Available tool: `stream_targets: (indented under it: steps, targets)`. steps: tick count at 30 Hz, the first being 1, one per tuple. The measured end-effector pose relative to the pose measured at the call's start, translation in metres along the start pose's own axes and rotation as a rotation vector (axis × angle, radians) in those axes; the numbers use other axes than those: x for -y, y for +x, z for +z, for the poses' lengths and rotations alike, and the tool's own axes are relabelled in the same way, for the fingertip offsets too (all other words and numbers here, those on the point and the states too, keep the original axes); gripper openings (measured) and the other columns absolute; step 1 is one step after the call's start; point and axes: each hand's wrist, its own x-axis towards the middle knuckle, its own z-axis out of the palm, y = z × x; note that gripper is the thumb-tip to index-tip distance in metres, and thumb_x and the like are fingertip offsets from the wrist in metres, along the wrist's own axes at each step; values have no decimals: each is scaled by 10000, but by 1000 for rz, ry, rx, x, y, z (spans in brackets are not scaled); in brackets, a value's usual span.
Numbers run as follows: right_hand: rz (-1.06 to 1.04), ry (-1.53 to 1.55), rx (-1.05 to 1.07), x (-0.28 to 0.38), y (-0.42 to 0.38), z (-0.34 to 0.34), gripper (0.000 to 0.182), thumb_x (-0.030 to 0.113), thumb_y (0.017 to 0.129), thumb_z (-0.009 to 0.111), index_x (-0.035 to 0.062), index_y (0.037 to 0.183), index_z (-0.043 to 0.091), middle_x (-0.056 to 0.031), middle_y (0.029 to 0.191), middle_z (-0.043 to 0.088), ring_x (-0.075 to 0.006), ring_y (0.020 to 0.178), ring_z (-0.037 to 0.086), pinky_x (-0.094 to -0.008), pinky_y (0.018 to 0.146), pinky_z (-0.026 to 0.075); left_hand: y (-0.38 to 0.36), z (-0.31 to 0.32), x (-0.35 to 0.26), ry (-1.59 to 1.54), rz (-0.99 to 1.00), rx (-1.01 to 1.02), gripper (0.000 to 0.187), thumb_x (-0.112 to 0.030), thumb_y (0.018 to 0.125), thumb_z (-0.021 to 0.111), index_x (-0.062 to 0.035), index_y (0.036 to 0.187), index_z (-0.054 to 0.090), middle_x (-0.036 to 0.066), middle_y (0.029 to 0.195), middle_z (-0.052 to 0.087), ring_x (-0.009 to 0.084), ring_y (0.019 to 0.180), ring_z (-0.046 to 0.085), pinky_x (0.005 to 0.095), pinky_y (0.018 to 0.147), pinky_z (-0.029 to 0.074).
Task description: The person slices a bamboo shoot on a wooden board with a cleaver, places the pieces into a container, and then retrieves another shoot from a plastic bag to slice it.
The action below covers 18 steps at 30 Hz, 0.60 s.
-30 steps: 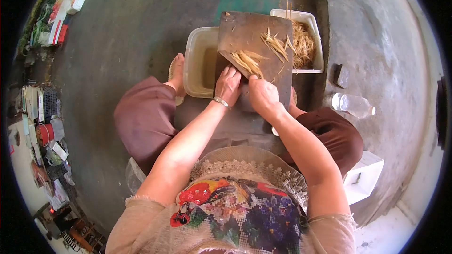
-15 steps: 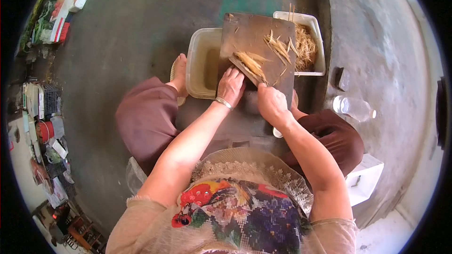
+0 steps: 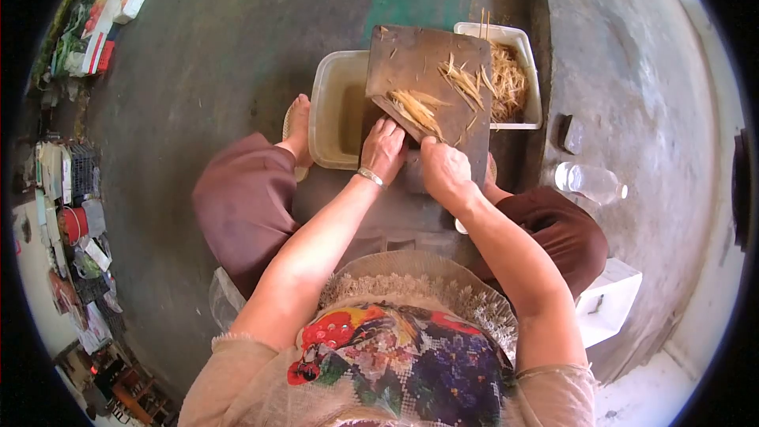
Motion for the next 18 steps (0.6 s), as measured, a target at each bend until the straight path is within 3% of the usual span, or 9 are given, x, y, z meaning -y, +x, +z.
stream_targets:
  steps: [3, 8, 10, 12, 15, 18]
  targets:
    - [19, 0, -60, -6, -5, 4, 109, 52, 806, 465, -10, 874, 521, -248, 708, 622, -418, 712, 632, -485, 642, 501, 0, 2, -4, 25, -23, 70, 241, -23, 685, 628, -5, 922, 584, 162, 1022, 562, 347, 1039, 508, 402, 919, 425]
    - [-23, 35, 11, -16, -37, -14, 128, 45, 794, 474, -16, 900, 513, -244, 713, 621, -437, 701, 614, -509, 624, 477, 0, 2, -4, -80, 3, -105, 274, -13, 675, 627, -12, 946, 588, 162, 1029, 556, 341, 1061, 504, 407, 923, 426]
    - [1, 7, 72, -19, -42, -16, 130, 47, 788, 484, -17, 898, 514, -252, 733, 625, -430, 729, 623, -503, 639, 486, -1, 3, -4, -94, -70, -10, 292, -3, 671, 625, -14, 960, 587, 168, 1061, 552, 338, 1094, 491, 404, 938, 421]
    - [-1, -7, 47, -15, -24, -6, 125, 48, 787, 485, -17, 890, 516, -256, 741, 626, -425, 742, 627, -498, 648, 491, -1, 3, -4, -14, 24, -103, 296, -2, 668, 629, -15, 960, 585, 166, 1066, 547, 336, 1095, 486, 396, 943, 422]
    - [27, 30, -2, 3, 0, 4, 111, 41, 787, 482, -16, 873, 523, -264, 747, 627, -418, 761, 634, -490, 665, 498, -3, 0, -1, -1, -45, 44, 313, -8, 664, 637, -20, 973, 586, 160, 1073, 546, 333, 1099, 484, 391, 947, 421]
    - [45, 24, -39, -5, -2, -7, 96, 36, 789, 475, -13, 852, 530, -262, 748, 629, -414, 759, 636, -488, 667, 499, -2, 2, -3, -3, -10, -37, 324, -16, 665, 644, -22, 984, 587, 159, 1076, 546, 332, 1099, 484, 389, 953, 417]
